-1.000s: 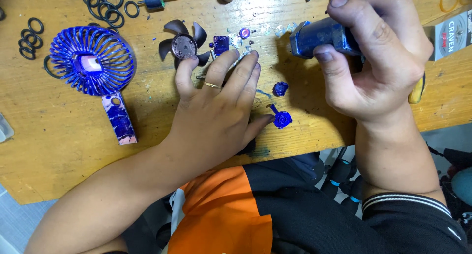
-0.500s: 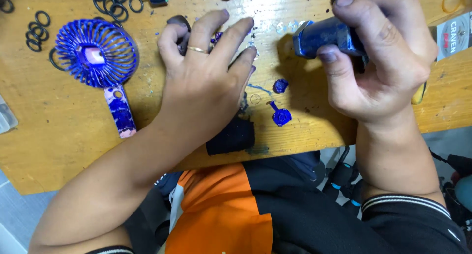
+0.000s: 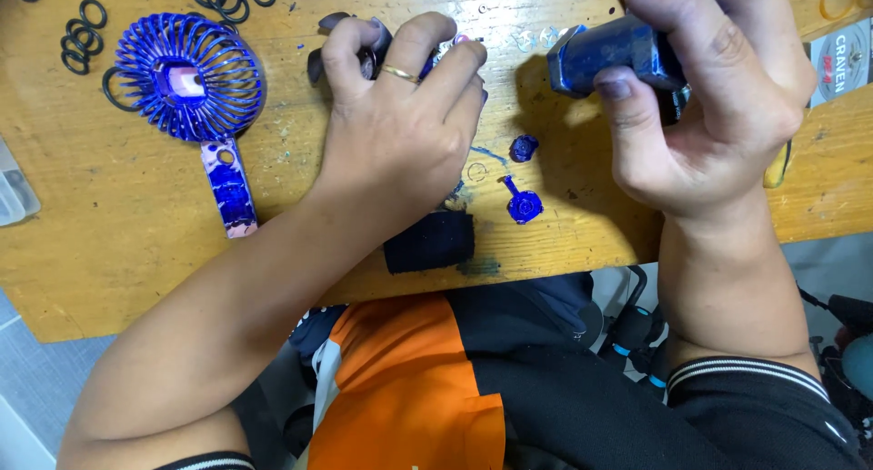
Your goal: Repairing a small handheld fan by assembling and fitting internal mechanical components on a workbench
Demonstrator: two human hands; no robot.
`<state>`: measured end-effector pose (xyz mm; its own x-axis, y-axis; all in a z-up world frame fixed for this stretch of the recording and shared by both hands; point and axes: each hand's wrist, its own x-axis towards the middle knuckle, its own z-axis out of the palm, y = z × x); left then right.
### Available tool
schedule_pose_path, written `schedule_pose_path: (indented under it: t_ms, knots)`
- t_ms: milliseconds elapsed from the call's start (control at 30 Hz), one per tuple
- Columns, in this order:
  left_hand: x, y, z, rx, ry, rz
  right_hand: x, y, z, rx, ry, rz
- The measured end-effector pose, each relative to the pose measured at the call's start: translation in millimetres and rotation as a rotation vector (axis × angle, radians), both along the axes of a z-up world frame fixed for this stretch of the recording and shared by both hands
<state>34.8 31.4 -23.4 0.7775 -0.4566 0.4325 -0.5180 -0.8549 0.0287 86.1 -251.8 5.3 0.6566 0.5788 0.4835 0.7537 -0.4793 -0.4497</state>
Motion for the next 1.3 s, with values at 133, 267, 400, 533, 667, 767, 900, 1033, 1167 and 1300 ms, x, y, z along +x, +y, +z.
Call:
schedule_pose_path:
  t_ms: [133,267,400,533,667,767,900,1033,1167,1300]
  knots:
    - [0.3,-4.5,0.0,-0.202,0.176,-0.039,0.1,2.0,2.2,0.008,0.014,-0.018]
    - [-1.0,-11.5,-6.2,-0.231,0.312,-0.042,1.0,2.4,1.1,0.018,0.034,-0.004]
    - [1.7,-10.4,-6.0,-0.208,0.197,0.0,-1.0,2.5,0.7,0.015,0.043,-0.009]
    - [-1.7,-5.5,0.9,-0.196,0.207,0.011,-1.3,1.0,-0.4,-0.011,0.032,0.003]
    - [-10.6,4.4,5.8,-0.094,0.172,0.017,6.5,3.8,-5.3,-0.037,-0.009,0.171]
    - [-16.5,11.8,3.0,-0.097,0.188,0.016,2.2,12.9,-3.1,-0.089,0.012,0.239]
    - [-17.0,16.8,10.3,-0.069,0.187,0.01,-0.8,16.7,-6.9,-0.111,0.002,0.236]
    - [-19.0,17.2,10.8,-0.077,0.153,0.008,1.9,19.9,-8.6,-0.127,0.0,0.279]
    - [-20.7,18.6,11.3,-0.09,0.143,0.003,1.5,21.4,-7.6,-0.171,-0.01,0.278]
    - [-24.0,19.2,6.9,-0.096,0.174,0.02,1.8,14.2,-9.3,-0.135,-0.01,0.262]
